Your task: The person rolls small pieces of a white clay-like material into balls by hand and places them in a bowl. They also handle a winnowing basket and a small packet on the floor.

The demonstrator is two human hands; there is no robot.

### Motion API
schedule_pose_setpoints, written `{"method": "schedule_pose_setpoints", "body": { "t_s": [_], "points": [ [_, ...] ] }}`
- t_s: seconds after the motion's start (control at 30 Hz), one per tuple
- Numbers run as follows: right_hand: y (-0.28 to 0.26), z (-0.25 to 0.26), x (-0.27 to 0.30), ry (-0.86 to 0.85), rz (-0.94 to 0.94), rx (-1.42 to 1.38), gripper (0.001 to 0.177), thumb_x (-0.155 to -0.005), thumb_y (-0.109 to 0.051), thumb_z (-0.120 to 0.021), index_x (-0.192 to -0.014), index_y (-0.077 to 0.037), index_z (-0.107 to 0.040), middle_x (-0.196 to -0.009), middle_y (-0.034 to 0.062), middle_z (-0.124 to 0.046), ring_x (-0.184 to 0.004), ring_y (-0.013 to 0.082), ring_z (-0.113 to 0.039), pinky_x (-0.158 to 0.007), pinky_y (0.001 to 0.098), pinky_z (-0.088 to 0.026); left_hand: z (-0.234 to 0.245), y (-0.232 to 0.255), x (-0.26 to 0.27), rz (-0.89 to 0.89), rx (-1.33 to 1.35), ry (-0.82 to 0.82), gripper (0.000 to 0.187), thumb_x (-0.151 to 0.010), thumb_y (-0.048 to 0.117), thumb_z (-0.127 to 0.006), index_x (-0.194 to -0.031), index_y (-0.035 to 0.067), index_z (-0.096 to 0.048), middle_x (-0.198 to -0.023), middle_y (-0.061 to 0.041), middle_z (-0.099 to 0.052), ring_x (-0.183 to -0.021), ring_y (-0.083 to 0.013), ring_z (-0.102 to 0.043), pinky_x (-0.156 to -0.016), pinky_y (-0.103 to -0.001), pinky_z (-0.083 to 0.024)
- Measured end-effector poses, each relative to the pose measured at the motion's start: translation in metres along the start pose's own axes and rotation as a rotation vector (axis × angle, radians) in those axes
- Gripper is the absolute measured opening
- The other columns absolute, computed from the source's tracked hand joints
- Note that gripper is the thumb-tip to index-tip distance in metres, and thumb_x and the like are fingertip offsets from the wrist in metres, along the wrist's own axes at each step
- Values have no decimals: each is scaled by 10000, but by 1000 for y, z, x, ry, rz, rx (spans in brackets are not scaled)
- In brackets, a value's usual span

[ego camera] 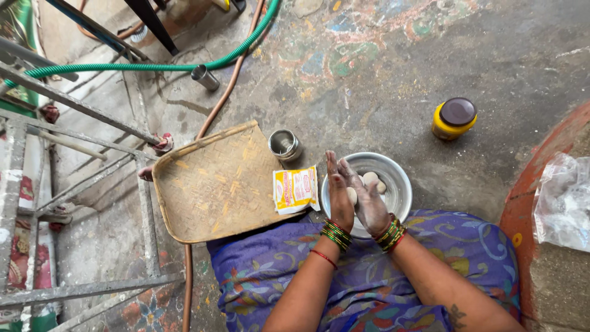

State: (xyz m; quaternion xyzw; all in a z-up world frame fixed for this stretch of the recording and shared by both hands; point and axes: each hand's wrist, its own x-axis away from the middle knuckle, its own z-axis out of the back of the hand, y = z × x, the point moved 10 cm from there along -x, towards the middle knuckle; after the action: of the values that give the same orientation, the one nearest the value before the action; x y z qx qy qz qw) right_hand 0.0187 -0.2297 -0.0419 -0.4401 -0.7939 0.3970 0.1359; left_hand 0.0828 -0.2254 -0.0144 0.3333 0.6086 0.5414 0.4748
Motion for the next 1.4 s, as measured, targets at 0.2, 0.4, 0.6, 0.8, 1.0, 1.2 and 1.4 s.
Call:
{"method": "schedule_pose_setpoints", "body": {
  "t_s": [0.2, 0.4, 0.6, 0.8, 1.0, 1.2, 1.4],
  "points": [
    [-5, 23, -7, 95, -62, -550, 1081, -867, -823, -280, -1661, -115, -92, -1727, 71, -136, -1577, 229, -140, -1280, 403, -117, -31, 17, 45, -79, -97, -192, 714, -1119, 466, -308, -1651, 22, -134, -1759, -171, -87, -1635, -320, -54, -1303, -439, -66],
    [-5, 4, -2, 77, -40, -32, 1129, -858, -870, -318, -1642, -86, -103, -1727, 107, -172, -1599, 243, -145, -1290, 400, -101, -9, 8, 13, -29, 112, -2, 778, -1098, 546, -228, -1665, 38, -64, -1767, -158, -58, -1639, -317, -41, -1313, -423, -52],
    [-25, 27, -6, 108, 76, -116, 1185, -805, -905, -319, -1662, -129, -59, -1740, 119, -124, -1607, 302, -95, -1279, 475, -74, -16, -24, 26, -26, -152, -81, 751, -1124, 553, -174, -1654, 37, -41, -1767, -168, -57, -1641, -328, -60, -1311, -426, -53],
    [17, 41, -13, 180, -112, -148, 1215, -717, -921, -333, -1652, -203, -39, -1723, 97, -99, -1573, 298, -96, -1252, 487, -76, -26, 14, 44, -36, 24, -107, 773, -1109, 546, -213, -1663, 38, -32, -1770, -177, -32, -1641, -330, -37, -1308, -421, -56],
    [-9, 20, -6, 93, 69, -178, 1184, -818, -916, -340, -1678, -141, -91, -1731, 152, -178, -1614, 295, -115, -1284, 468, -95, -9, 6, 14, -24, -261, -16, 810, -1083, 547, -234, -1657, 21, -8, -1758, -183, -34, -1619, -342, -84, -1284, -427, -48],
    [-6, 58, -16, 180, 72, -323, 1142, -800, -854, -433, -1668, -183, -115, -1697, 96, -161, -1526, 233, -207, -1233, 472, -215, -42, -3, 61, -63, -137, -183, 770, -1113, 526, -256, -1656, 27, -36, -1760, -189, -20, -1636, -358, -26, -1301, -454, -28],
    [0, 14, -2, 100, -20, -374, 1085, -831, -802, -489, -1642, -190, -109, -1692, 98, -209, -1527, 273, -251, -1222, 448, -236, -19, 17, 14, -69, -228, -133, 721, -1116, 529, -204, -1668, 78, -93, -1772, -179, -13, -1649, -356, -13, -1306, -471, -8]
  ]
}}
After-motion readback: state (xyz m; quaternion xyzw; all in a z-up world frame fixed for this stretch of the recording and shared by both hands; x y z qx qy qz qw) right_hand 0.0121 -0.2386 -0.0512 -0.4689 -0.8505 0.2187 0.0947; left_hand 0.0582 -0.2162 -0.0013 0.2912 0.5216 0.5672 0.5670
